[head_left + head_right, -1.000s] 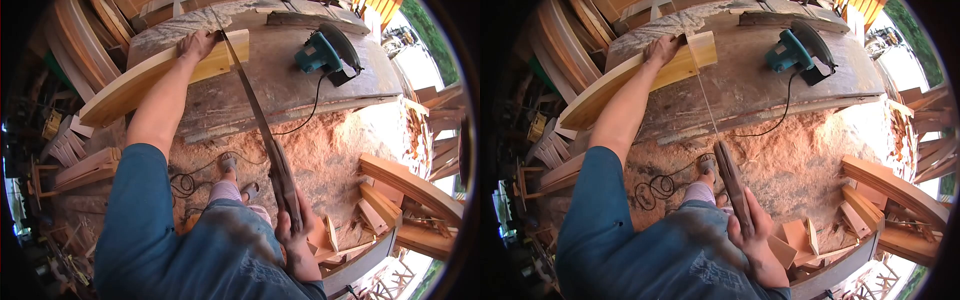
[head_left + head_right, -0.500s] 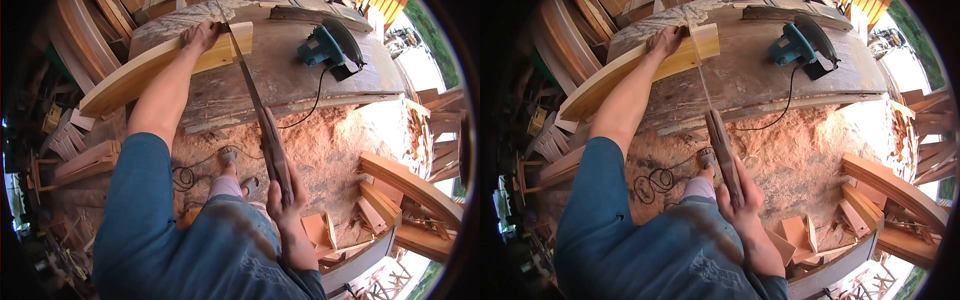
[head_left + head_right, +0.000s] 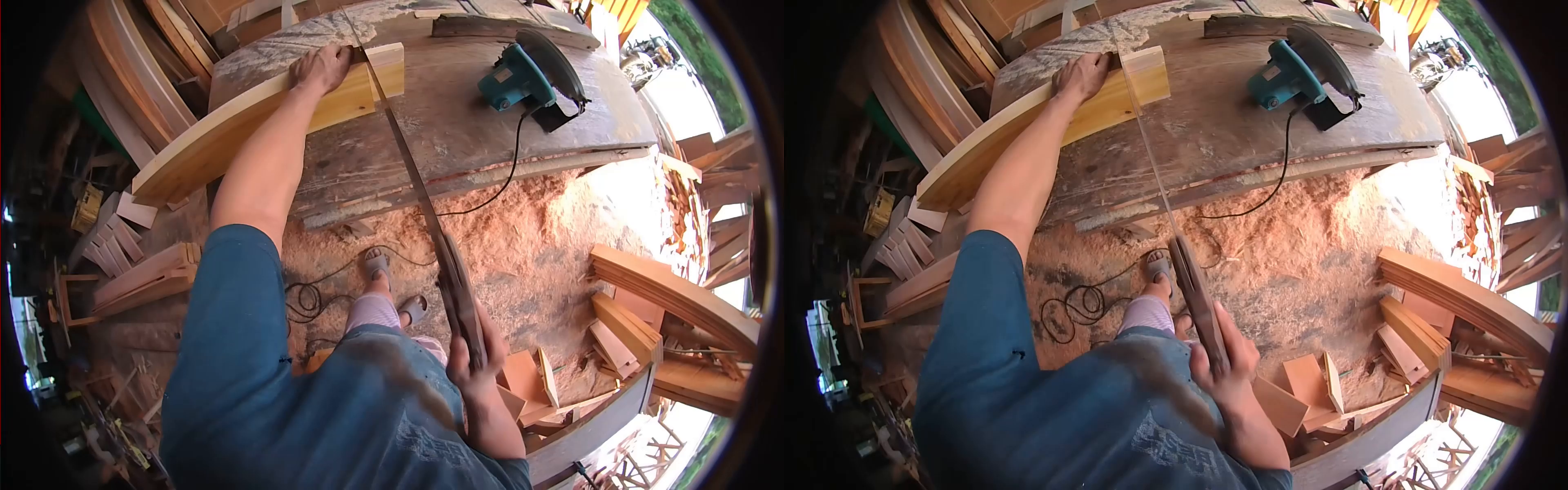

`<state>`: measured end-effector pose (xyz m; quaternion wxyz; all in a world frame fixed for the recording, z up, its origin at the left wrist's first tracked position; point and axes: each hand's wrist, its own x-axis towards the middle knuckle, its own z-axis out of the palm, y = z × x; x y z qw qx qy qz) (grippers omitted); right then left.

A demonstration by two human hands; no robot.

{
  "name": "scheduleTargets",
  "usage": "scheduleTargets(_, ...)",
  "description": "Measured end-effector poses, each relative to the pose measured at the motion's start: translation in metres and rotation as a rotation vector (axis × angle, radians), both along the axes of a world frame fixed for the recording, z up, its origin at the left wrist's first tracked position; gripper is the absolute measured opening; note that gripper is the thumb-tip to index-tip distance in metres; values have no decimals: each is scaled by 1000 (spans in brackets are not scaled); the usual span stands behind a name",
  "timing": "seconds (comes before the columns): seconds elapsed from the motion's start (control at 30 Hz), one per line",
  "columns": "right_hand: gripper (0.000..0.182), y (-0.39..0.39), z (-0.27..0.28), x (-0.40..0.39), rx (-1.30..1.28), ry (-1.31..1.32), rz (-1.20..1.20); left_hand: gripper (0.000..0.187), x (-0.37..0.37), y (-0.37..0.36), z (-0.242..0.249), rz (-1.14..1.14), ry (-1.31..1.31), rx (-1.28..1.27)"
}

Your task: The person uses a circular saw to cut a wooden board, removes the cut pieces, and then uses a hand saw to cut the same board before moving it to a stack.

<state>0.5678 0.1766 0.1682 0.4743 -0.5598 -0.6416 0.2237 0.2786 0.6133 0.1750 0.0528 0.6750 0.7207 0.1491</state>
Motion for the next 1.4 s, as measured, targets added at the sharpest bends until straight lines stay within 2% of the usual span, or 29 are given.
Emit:
scheduleTargets(0.1, 52, 98, 8, -47, 84, 197, 11, 59, -6, 2, -3, -99, 33, 6)
scheduleTargets(0.13, 52, 106, 22, -51, -24, 220, 19, 59, -5, -4, 1, -111, 12, -16)
scheduleTargets(0.23, 53, 115, 30, -51, 7, 278, 79, 63, -15, 1, 6, -389, 93, 20)
scheduleTargets(0.27, 54, 116, 34, -50, 18, 227, 71, 72, -12, 3, 4, -391, 139, -2)
scheduleTargets(0.37, 55, 113, 35, -51, -80, 255, 71, 78, 9, -11, 17, -274, 217, -52)
scheduleTargets(0.43, 58, 79, 24, -35, 42, 122, 49, 85, 11, -4, 12, -225, 202, -67)
scheduleTargets(0.53, 62, -33, 21, 20, -119, -2, 63, 89, 11, 3, 18, -222, 206, -77)
scheduleTargets(0.63, 59, -116, 44, 49, -90, 148, 57, 92, 5, 20, 13, -231, 165, -157)
scheduleTargets(0.67, 60, -106, 46, 44, -85, 109, 71, 93, 5, 21, 11, -222, 137, -165)
scheduleTargets(0.73, 60, -33, 44, 28, -42, 21, 102, 92, 6, 18, 7, -223, 169, -64)
scheduleTargets(0.83, 50, 114, 22, -40, -49, 200, 33, 93, 17, -10, 15, -195, 187, -58)
scheduleTargets(0.9, 52, 163, 33, -69, 5, 251, 6, 94, 17, -8, 18, -178, 163, -80)
scheduleTargets(0.93, 54, 157, 35, -66, 3, 253, 17, 95, 22, -13, 27, -171, 152, -110)
scheduleTargets(1.0, 58, 109, 29, -49, -18, 237, 55, 97, 6, 9, 8, -222, 152, -56)
scheduleTargets(1.03, 62, 71, 14, -32, -19, 190, 44, 98, -1, 20, 2, -247, 150, -26)
scheduleTargets(1.1, 66, -20, 12, 12, -84, 49, 68, 100, 1, 25, 10, -231, 144, -125)
scheduleTargets(1.17, 60, -102, 32, 45, -157, -55, 50, 98, 3, 32, 14, -213, 143, -204)
scheduleTargets(1.27, 63, -91, 59, 44, -78, 64, 44, 89, 13, 15, 22, -210, 173, -154)
scheduleTargets(1.33, 66, -7, 32, 19, -71, 9, 89, 83, 17, 5, 16, -210, 167, -69)
scheduleTargets(1.4, 60, 103, 8, -34, -26, 225, 66, 76, 14, -11, 10, -197, 180, 7)
